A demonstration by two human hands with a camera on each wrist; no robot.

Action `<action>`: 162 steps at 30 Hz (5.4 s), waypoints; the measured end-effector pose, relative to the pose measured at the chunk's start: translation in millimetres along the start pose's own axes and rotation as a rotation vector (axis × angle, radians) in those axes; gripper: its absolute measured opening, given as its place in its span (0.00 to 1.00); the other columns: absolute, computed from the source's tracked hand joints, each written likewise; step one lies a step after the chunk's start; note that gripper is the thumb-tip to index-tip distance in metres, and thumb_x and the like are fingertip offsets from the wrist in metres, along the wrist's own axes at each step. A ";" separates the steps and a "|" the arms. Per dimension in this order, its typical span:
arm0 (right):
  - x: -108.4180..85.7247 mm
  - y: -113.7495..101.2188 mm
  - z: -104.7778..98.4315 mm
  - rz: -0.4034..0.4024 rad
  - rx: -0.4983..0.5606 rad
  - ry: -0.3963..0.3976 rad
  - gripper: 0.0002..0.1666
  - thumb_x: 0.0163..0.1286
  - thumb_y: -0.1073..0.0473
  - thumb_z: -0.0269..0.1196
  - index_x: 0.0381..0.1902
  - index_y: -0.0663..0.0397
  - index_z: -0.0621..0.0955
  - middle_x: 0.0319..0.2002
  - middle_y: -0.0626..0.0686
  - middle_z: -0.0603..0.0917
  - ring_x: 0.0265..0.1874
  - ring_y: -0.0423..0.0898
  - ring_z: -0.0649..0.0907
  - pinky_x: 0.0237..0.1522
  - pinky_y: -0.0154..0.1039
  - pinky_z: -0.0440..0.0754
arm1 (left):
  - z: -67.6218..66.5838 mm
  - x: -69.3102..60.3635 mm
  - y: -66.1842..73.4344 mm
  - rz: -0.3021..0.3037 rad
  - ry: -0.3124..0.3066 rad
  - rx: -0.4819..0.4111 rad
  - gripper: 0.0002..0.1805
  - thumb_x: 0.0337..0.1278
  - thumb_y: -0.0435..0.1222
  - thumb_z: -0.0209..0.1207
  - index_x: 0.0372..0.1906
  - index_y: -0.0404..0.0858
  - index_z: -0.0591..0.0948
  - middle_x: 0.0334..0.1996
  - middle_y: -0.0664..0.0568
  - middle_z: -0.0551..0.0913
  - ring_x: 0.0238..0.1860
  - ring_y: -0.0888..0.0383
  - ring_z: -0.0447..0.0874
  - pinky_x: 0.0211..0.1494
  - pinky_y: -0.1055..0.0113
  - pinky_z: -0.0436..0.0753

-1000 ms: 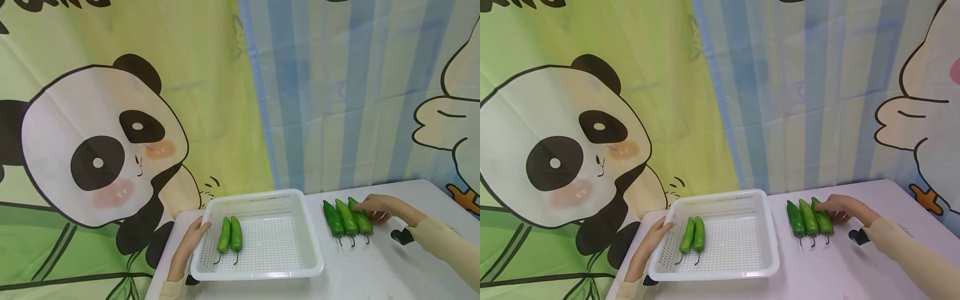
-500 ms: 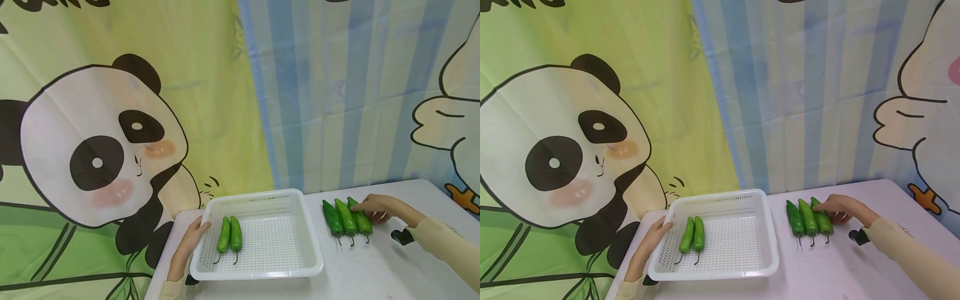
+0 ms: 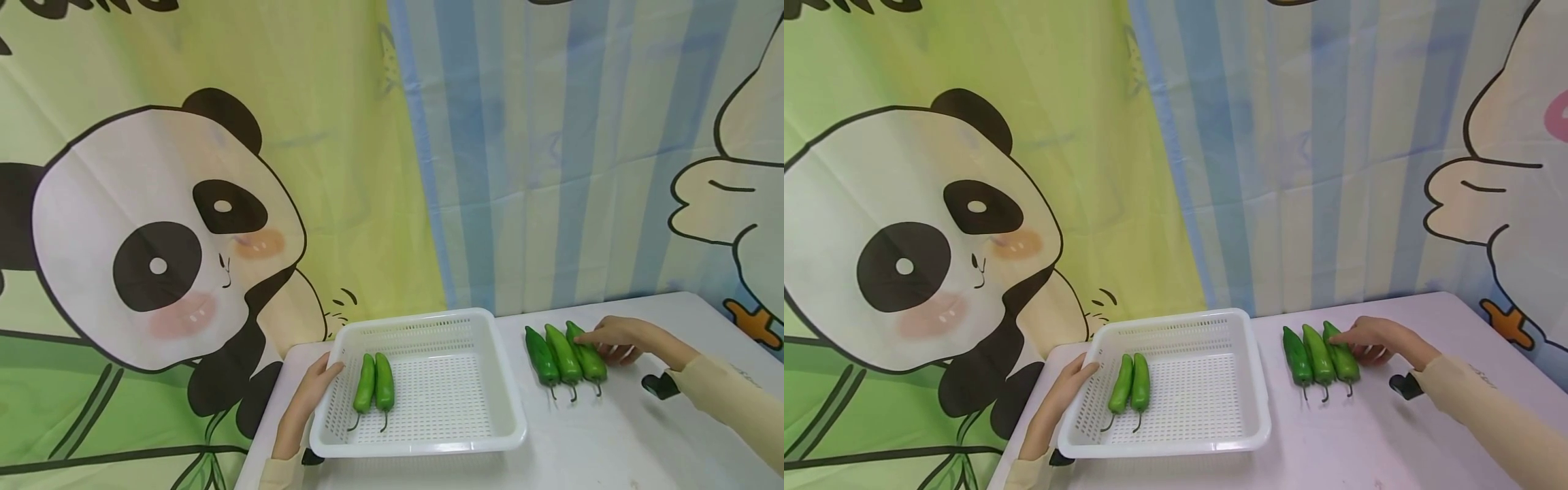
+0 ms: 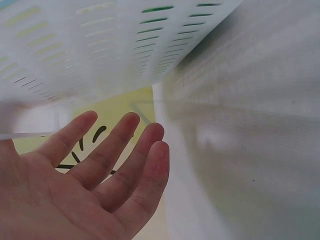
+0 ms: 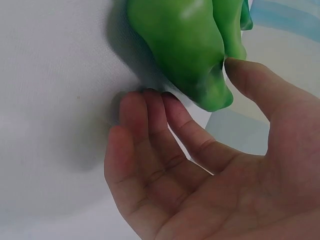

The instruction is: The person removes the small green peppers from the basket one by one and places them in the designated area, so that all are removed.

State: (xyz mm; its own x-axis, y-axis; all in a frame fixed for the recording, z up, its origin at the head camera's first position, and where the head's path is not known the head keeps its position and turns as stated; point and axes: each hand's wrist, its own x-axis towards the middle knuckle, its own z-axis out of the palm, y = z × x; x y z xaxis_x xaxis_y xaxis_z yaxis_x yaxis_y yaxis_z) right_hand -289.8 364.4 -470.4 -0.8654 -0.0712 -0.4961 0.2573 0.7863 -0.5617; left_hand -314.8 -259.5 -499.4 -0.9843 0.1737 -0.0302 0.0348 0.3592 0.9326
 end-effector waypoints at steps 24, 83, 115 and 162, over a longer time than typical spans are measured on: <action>-4.7 -8.5 -11.2 -0.023 -0.076 0.097 0.42 0.70 0.33 0.60 0.49 0.74 0.76 0.37 0.63 0.82 0.35 0.53 0.82 0.34 0.44 0.84 | 1.6 0.3 2.8 -0.012 0.009 -0.016 0.27 0.76 0.43 0.51 0.75 0.44 0.66 0.62 0.32 0.78 0.48 0.40 0.89 0.40 0.53 0.92; -51.5 -155.9 42.2 -0.448 -0.163 0.256 0.32 0.68 0.39 0.65 0.53 0.62 0.79 0.45 0.57 0.84 0.39 0.48 0.82 0.37 0.42 0.85 | 2.4 -0.2 -0.5 -0.005 0.003 -0.034 0.26 0.77 0.41 0.50 0.74 0.42 0.66 0.61 0.30 0.78 0.47 0.39 0.89 0.40 0.51 0.91; -40.0 -231.0 90.5 -0.556 -0.196 0.132 0.25 0.68 0.44 0.66 0.50 0.58 0.81 0.41 0.51 0.86 0.35 0.41 0.82 0.36 0.37 0.82 | 1.5 -1.9 3.7 0.002 -0.011 -0.053 0.27 0.76 0.42 0.51 0.75 0.43 0.65 0.63 0.30 0.77 0.50 0.36 0.87 0.41 0.51 0.91; 43.9 -289.6 202.3 -0.262 0.120 -0.097 0.26 0.70 0.43 0.64 0.44 0.64 0.84 0.39 0.62 0.89 0.41 0.60 0.89 0.47 0.54 0.89 | -0.9 -3.8 0.5 -0.007 -0.026 -0.043 0.28 0.76 0.44 0.51 0.75 0.42 0.65 0.63 0.30 0.76 0.50 0.37 0.87 0.41 0.50 0.91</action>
State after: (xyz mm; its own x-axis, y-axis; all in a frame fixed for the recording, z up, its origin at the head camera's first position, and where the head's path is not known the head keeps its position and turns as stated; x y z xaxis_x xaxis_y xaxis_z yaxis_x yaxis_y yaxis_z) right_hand -315.3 9.4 -463.5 -0.8653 -0.3251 -0.3817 0.0845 0.6558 -0.7502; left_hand -311.2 -260.8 -498.5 -0.9796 0.1957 -0.0459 0.0197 0.3205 0.9470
